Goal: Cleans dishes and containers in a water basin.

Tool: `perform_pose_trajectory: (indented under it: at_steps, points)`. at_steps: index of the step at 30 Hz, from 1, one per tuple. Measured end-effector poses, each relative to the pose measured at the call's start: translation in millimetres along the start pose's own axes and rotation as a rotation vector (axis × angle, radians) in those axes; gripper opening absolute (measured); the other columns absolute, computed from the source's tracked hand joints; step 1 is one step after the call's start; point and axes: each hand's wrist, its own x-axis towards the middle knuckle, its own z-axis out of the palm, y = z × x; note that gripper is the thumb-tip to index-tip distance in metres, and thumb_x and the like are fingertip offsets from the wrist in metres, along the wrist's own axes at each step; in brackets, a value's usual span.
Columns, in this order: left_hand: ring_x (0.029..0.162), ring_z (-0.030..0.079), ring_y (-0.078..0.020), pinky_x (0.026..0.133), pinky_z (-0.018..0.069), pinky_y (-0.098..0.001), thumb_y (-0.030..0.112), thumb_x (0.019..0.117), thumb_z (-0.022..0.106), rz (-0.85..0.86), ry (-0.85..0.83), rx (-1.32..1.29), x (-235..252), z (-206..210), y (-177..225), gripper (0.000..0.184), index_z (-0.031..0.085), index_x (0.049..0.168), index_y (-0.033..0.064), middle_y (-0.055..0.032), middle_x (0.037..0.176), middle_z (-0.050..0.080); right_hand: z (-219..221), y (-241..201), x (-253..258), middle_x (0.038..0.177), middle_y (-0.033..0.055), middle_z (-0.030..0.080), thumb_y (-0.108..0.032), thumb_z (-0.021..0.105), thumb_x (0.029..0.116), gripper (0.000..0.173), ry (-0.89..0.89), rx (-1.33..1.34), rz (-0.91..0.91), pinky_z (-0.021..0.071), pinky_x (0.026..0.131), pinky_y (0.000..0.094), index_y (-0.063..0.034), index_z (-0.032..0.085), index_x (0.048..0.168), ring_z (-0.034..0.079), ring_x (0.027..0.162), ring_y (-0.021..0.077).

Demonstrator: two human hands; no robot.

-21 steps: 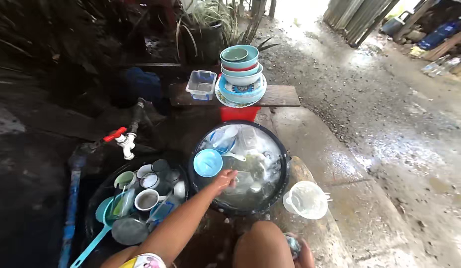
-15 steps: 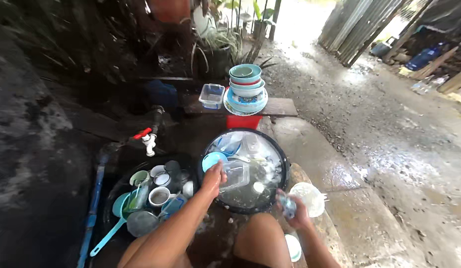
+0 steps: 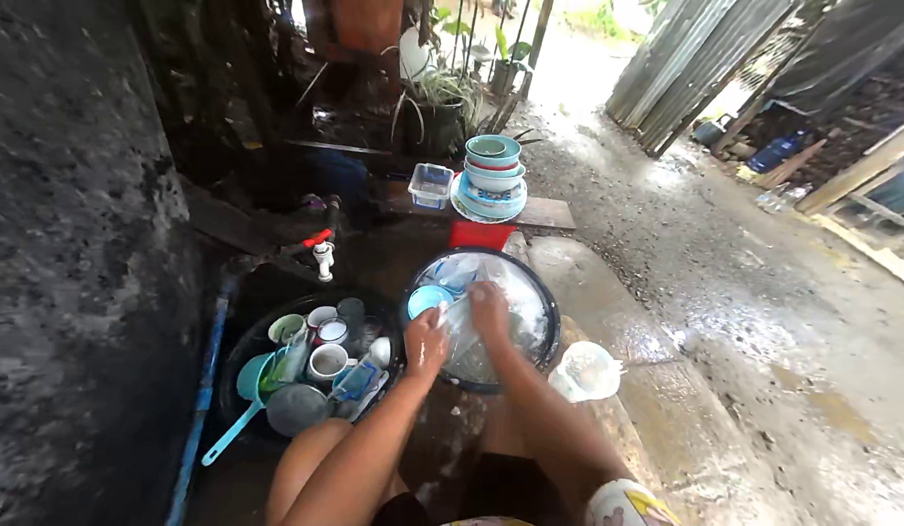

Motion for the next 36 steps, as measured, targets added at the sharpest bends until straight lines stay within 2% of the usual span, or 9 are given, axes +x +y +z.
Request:
perform_pose_trajectory:
  at_steps: [3, 8, 12, 14, 17, 20, 24, 27, 36]
  points:
    - [0.088, 0.067, -0.0236, 0.087, 0.0537, -0.0433, 0.008, 0.1023, 0.055, 0.049, 0.035, -0.091, 5.6, -5.1, -9.2, 0.023, 0.069, 0.102, -0.0096, -0.0193, 0.092, 0.07, 29.9, -9.7, -38.8, 0.136, 0.0206, 0.064, -0.011, 0.055, 0.1, 0.031, 0.035, 0.018, -0.396, 0.0412, 0.115, 0.0525, 0.0025, 0.072, 0.123, 0.058, 0.131, 0.0359]
    - [0.061, 0.056, -0.0167, 0.065, 0.0517, -0.038, 0.025, 0.1098, 0.047, -0.05, 0.031, -0.15, 12.0, 1.7, -8.0, 0.04, 0.064, 0.09, -0.0052, -0.0087, 0.071, 0.056, 10.0, -10.1, 10.0, 0.124, 0.0254, 0.067, -0.017, 0.056, 0.1055, 0.029, 0.109, 0.118, 0.034, 0.0473, 0.104, 0.055, 0.0038, 0.069, 0.121, 0.062, 0.119, 0.0387]
    - [0.087, 0.064, -0.0186, 0.085, 0.052, -0.0388, 0.008, 0.104, 0.052, -0.028, 0.079, -0.206, 12.5, -7.1, -2.0, 0.023, 0.067, 0.103, -0.0092, -0.0174, 0.093, 0.068, 40.4, -23.6, -29.0, 0.131, 0.0209, 0.067, -0.016, 0.059, 0.0988, 0.03, 0.058, -0.023, -0.41, 0.0335, 0.118, 0.0577, 0.0004, 0.074, 0.119, 0.057, 0.131, 0.0383]
    - [0.069, 0.06, -0.0119, 0.07, 0.053, -0.0325, 0.015, 0.1074, 0.05, -0.104, 0.077, -0.25, 11.9, -3.6, -0.3, 0.028, 0.067, 0.1, -0.0052, -0.0089, 0.08, 0.062, 26.6, -17.7, -14.8, 0.127, 0.0189, 0.07, -0.016, 0.059, 0.1012, 0.028, 0.012, 0.005, -0.326, 0.0342, 0.117, 0.0563, -0.0008, 0.074, 0.121, 0.061, 0.126, 0.0344]
    - [0.055, 0.051, -0.0101, 0.056, 0.0495, -0.0287, 0.028, 0.1114, 0.043, -0.231, 0.084, -0.413, 12.5, -0.9, 3.6, 0.039, 0.065, 0.102, -0.003, -0.0044, 0.072, 0.054, -10.6, 5.0, 29.9, 0.107, 0.0107, 0.066, -0.022, 0.044, 0.1103, 0.033, -0.104, 0.419, 0.088, 0.0526, 0.08, 0.0325, -0.0004, 0.06, 0.13, 0.062, 0.089, 0.0145]
    - [0.062, 0.056, -0.0077, 0.058, 0.0512, -0.0259, 0.025, 0.112, 0.039, -0.2, 0.052, -0.657, 17.1, 2.1, -7.7, 0.034, 0.061, 0.111, -0.0005, -0.0027, 0.08, 0.057, -33.5, 5.9, 42.1, 0.08, 0.0018, 0.056, -0.034, 0.044, 0.1104, 0.033, -0.166, 0.623, 0.257, 0.047, 0.053, 0.0244, -0.0067, 0.057, 0.123, 0.051, 0.059, 0.0076]
    - [0.093, 0.065, -0.0145, 0.087, 0.0549, -0.0335, 0.008, 0.0982, 0.062, 0.059, -0.318, -0.32, 13.6, 2.6, -11.5, 0.027, 0.061, 0.12, -0.0079, -0.0139, 0.103, 0.067, -69.4, -36.4, 45.6, 0.123, 0.0197, 0.064, -0.038, 0.058, 0.1047, 0.05, -0.313, 0.17, 0.188, 0.0502, 0.094, 0.0443, 0.0029, 0.057, 0.134, 0.061, 0.106, 0.0251]
    - [0.119, 0.063, -0.028, 0.105, 0.051, -0.0416, 0.011, 0.0852, 0.082, 0.038, -0.369, -0.162, 10.4, 19.7, -8.4, 0.072, 0.044, 0.143, -0.0101, -0.0263, 0.13, 0.061, -57.0, -55.9, 57.8, 0.101, 0.0226, 0.071, -0.051, 0.071, 0.0929, 0.055, -0.473, -0.377, -0.058, 0.0512, 0.088, 0.0654, 0.0015, 0.072, 0.108, 0.068, 0.098, 0.0381]
    - [0.057, 0.059, -0.0044, 0.054, 0.0529, -0.0209, -0.001, 0.0864, 0.074, 0.064, -0.31, -0.57, 10.8, -1.8, 12.1, 0.023, 0.062, 0.106, 0.0003, 0.0022, 0.074, 0.063, -41.8, -60.7, 51.2, 0.098, 0.0173, 0.071, -0.034, 0.069, 0.0979, 0.036, -0.554, -0.145, -0.209, 0.0529, 0.086, 0.0534, -0.0009, 0.072, 0.111, 0.067, 0.091, 0.0275]
